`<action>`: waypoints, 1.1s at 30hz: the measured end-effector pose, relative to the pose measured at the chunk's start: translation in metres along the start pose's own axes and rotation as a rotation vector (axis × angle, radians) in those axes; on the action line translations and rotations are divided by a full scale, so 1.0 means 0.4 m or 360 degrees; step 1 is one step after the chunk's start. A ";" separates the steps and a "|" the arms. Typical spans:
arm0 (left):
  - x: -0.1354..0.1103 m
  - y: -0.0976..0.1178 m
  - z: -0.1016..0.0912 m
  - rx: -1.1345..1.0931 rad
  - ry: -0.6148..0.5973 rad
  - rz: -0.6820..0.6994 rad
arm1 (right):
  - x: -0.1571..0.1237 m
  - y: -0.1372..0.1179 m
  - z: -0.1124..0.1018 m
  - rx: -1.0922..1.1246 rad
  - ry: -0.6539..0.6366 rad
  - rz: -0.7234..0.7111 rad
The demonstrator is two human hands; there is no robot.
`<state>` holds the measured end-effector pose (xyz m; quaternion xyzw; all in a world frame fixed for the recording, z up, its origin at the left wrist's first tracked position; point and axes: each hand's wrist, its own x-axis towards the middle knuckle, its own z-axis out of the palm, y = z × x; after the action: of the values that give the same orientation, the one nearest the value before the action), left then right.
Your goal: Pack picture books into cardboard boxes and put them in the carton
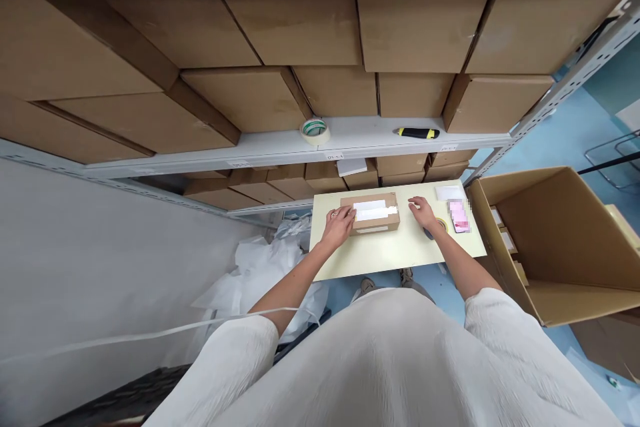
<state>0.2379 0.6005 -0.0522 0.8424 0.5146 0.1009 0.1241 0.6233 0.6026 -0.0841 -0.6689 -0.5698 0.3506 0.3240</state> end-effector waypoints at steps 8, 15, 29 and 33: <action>-0.011 0.007 -0.001 0.0173 -0.0135 0.0044 | -0.123 0.099 -0.073 -0.0773 -0.0057 0.0723; -0.012 0.012 0.009 0.0211 -0.0211 -0.0006 | -0.183 0.106 -0.029 -0.1083 -0.0190 0.0663; -0.010 0.011 0.008 0.0182 -0.0249 -0.0022 | -0.196 0.097 -0.041 -0.1038 -0.0111 0.0676; -0.008 0.011 0.009 0.0127 -0.0214 -0.0022 | -0.173 0.070 -0.096 -0.0776 0.0076 0.0667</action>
<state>0.2411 0.5951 -0.0542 0.8480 0.5145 0.0226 0.1254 0.6633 0.5290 -0.0795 -0.8376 -0.4792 0.2470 0.0882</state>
